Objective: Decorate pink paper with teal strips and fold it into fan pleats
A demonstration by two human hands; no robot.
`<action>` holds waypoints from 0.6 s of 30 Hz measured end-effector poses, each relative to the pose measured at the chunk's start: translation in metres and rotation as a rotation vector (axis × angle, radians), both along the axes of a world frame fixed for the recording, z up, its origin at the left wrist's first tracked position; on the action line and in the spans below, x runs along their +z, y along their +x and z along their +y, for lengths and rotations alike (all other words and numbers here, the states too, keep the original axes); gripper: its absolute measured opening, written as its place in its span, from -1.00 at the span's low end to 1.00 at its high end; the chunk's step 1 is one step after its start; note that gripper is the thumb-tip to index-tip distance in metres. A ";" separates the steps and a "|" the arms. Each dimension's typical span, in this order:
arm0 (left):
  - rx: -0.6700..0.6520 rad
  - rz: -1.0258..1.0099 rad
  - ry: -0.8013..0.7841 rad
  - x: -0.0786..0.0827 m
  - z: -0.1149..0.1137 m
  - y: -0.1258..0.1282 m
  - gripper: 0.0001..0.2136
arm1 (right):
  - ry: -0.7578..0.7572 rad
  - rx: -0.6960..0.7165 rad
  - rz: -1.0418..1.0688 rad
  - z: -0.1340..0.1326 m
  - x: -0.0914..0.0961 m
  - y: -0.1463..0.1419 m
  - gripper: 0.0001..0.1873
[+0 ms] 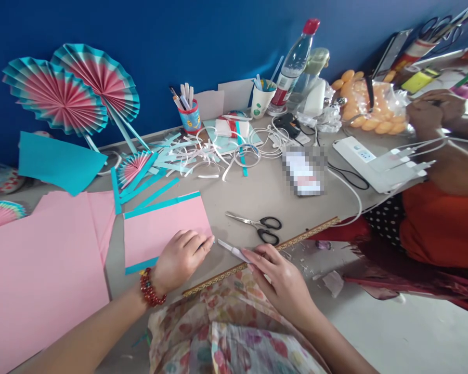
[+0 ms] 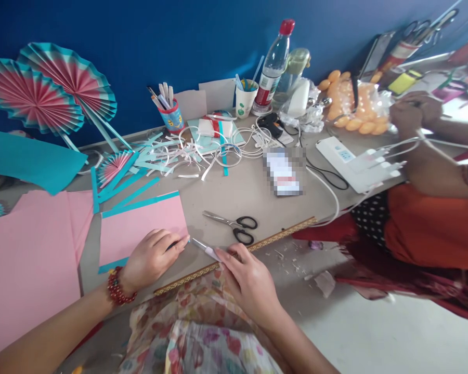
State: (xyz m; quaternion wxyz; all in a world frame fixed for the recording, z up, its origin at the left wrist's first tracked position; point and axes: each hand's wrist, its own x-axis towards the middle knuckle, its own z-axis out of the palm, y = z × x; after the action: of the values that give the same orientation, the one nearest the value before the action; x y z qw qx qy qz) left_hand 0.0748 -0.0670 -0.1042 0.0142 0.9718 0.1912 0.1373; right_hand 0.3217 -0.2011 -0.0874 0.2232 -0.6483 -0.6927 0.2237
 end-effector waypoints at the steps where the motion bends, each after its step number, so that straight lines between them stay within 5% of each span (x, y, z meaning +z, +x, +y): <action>1: -0.008 0.007 -0.003 0.000 0.001 0.000 -0.70 | 0.004 -0.001 0.002 0.000 0.000 0.000 -0.65; 18: -0.125 0.141 0.063 0.001 0.012 -0.006 -0.68 | 0.029 0.006 -0.002 0.001 0.003 -0.001 -0.65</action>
State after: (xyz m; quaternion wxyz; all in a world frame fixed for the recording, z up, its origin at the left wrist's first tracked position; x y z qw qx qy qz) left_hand 0.0692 -0.0551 -0.1030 -0.0210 0.9890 0.1263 0.0736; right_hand 0.3212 -0.1997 -0.0844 0.2309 -0.6430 -0.6982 0.2136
